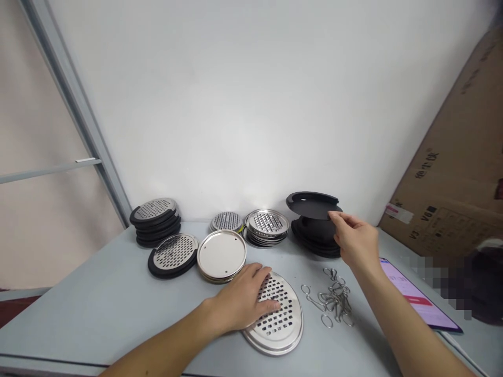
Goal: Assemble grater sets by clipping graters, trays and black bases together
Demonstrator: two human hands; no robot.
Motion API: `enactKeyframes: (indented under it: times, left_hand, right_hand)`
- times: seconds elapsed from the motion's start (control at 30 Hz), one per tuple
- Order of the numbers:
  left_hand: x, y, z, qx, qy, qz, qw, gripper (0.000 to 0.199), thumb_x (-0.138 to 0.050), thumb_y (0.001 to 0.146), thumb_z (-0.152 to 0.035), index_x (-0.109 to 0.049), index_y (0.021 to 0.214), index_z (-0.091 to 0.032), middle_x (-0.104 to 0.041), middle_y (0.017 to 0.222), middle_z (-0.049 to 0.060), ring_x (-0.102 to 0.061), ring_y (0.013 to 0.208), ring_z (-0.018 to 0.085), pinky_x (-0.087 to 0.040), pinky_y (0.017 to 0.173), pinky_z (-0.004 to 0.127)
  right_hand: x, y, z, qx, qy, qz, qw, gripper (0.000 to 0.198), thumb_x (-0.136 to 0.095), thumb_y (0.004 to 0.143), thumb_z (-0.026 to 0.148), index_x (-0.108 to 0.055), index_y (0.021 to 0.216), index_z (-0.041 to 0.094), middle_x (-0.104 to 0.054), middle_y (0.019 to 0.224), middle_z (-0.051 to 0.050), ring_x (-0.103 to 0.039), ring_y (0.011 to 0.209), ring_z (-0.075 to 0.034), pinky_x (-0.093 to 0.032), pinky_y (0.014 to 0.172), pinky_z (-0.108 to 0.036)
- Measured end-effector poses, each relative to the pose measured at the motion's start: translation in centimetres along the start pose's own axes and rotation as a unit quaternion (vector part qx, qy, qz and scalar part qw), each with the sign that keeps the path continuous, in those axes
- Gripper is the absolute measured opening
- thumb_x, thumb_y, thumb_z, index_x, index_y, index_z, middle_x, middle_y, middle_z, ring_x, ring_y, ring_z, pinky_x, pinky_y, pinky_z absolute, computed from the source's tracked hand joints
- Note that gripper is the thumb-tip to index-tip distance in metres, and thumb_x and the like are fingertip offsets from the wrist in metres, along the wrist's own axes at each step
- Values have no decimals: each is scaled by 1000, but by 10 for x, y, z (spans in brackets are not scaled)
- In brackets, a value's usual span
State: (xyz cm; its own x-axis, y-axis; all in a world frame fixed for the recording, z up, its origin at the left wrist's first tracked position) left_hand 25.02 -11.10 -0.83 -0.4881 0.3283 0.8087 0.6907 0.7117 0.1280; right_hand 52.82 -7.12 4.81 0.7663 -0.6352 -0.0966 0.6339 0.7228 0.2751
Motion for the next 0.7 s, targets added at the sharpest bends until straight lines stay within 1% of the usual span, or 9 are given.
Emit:
enactKeyframes:
  times: [0.07, 0.2, 0.27, 0.33, 0.4, 0.5, 0.57, 0.63, 0.7]
  left_hand:
    - [5, 1, -2, -4, -32, -24, 999, 62, -60, 85, -48, -44, 138, -21, -47, 138, 13, -44, 127, 29, -35, 109, 44]
    - [26, 5, 3, 20, -157, -136, 978, 33, -45, 94, -39, -58, 119, -22, -61, 121, 8, -54, 116, 24, -41, 103, 42]
    - [33, 7, 13, 58, -279, -176, 942, 30, -43, 94, -42, -60, 106, -20, -65, 107, 8, -61, 103, 23, -49, 92, 40]
    - [31, 9, 22, 100, -414, -181, 887, 33, -47, 92, -48, -58, 98, -18, -65, 95, 7, -64, 87, 22, -55, 77, 37]
    - [27, 10, 25, 129, -509, -167, 834, 40, -49, 88, -55, -58, 97, -18, -65, 90, 6, -64, 77, 20, -56, 65, 34]
    - [24, 10, 23, 148, -568, -144, 796, 49, -51, 86, -61, -60, 107, -17, -68, 95, 9, -64, 75, 20, -52, 55, 28]
    - [26, 9, 21, 144, -576, -148, 791, 48, -57, 85, -56, -62, 113, -18, -69, 101, 10, -65, 81, 21, -52, 58, 26]
    - [31, 8, 22, 130, -575, -172, 789, 43, -64, 83, -48, -63, 114, -18, -70, 104, 10, -65, 89, 21, -53, 70, 28]
    - [33, 8, 25, 124, -575, -195, 785, 39, -67, 83, -42, -65, 113, -18, -70, 106, 9, -65, 94, 22, -51, 82, 30]
  right_hand:
    - [-1, -5, 2, -9, 40, -3, 999, 27, -73, 67, 36, -66, 85, 17, -32, 45, 11, -23, 36, -4, -17, 34, -20]
    - [-17, -18, -10, -90, 93, 78, 989, 20, -72, 63, 26, -65, 80, 17, -35, 42, 11, -24, 34, -3, -18, 33, -17]
    - [-27, -29, -22, -149, 86, 124, 977, 22, -73, 63, 28, -66, 80, 17, -47, 45, 7, -28, 33, -4, -16, 31, -17]
    - [-40, -43, -29, -183, 101, 182, 961, 24, -74, 63, 28, -68, 83, 16, -62, 58, 1, -43, 38, -7, -22, 31, -18]
    - [-52, -57, -34, -199, 107, 226, 948, 23, -74, 64, 29, -68, 83, 17, -64, 61, 0, -49, 42, -8, -28, 33, -17]
    - [-64, -76, -37, -199, 104, 252, 941, 21, -74, 65, 29, -67, 81, 16, -63, 60, 1, -50, 44, -7, -32, 36, -15]
    - [-70, -86, -38, -195, 89, 264, 940, 22, -73, 66, 30, -67, 82, 16, -58, 56, 4, -43, 39, -5, -25, 32, -13]
    - [-75, -93, -37, -188, 71, 285, 937, 22, -72, 67, 30, -66, 83, 16, -49, 50, 8, -31, 33, -2, -17, 29, -14]
    - [-79, -96, -35, -180, 67, 309, 932, 25, -71, 69, 33, -64, 87, 17, -44, 49, 9, -26, 32, -2, -17, 28, -14]
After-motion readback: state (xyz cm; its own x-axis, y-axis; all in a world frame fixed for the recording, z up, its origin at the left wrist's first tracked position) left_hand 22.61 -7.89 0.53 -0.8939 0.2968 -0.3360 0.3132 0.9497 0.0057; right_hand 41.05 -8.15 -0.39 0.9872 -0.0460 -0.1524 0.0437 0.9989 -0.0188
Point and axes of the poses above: each hand's wrist, its own y-axis towards the middle knuckle, its own x-axis out of the back of the hand, z = x × y, the point moved 8 cm from there along y, towards the middle knuckle
